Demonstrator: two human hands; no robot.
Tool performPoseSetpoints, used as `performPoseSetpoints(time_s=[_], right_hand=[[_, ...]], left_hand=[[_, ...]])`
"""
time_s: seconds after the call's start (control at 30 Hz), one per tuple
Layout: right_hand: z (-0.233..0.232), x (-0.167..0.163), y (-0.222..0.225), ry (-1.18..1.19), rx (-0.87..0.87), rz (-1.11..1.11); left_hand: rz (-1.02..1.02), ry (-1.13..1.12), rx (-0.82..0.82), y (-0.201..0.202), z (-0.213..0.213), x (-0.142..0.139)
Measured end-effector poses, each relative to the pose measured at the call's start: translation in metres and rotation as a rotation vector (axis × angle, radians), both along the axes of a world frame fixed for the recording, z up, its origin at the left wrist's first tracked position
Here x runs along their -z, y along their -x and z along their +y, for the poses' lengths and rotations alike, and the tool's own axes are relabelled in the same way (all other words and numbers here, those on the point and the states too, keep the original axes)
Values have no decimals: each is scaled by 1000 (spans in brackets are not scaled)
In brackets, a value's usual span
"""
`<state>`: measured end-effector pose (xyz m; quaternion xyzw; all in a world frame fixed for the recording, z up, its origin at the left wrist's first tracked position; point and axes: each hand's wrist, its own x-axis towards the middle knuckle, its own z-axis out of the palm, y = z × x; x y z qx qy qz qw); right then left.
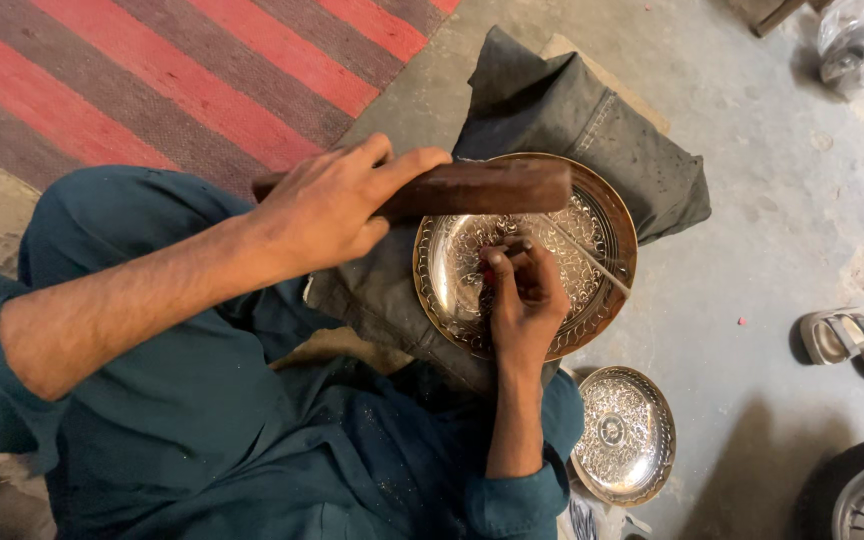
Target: The person sits cross-legged on the floor with an engraved brass plate resting on a cloth cushion on their lap. They hold a small punch against the plate's surface and strike it with a wooden mallet, working the decorative pattern across the plate and occasionally repositioning the plate and punch.
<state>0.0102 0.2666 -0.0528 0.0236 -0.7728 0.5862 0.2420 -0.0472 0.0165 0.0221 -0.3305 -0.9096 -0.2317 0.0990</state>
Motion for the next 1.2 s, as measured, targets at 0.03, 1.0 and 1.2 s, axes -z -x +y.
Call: performPoseSetpoints(time_s=[0.03, 1.0, 1.2], right_hand=[[0, 0, 0, 1, -2, 0], [19, -14, 10, -1, -348, -56], [15, -17, 11, -241, -356, -94]], left_hand=[[-72, -36, 5, -1, 2, -2], [-445, -115, -153, -51, -16, 2], [-544, -398, -190, -92, -15, 28]])
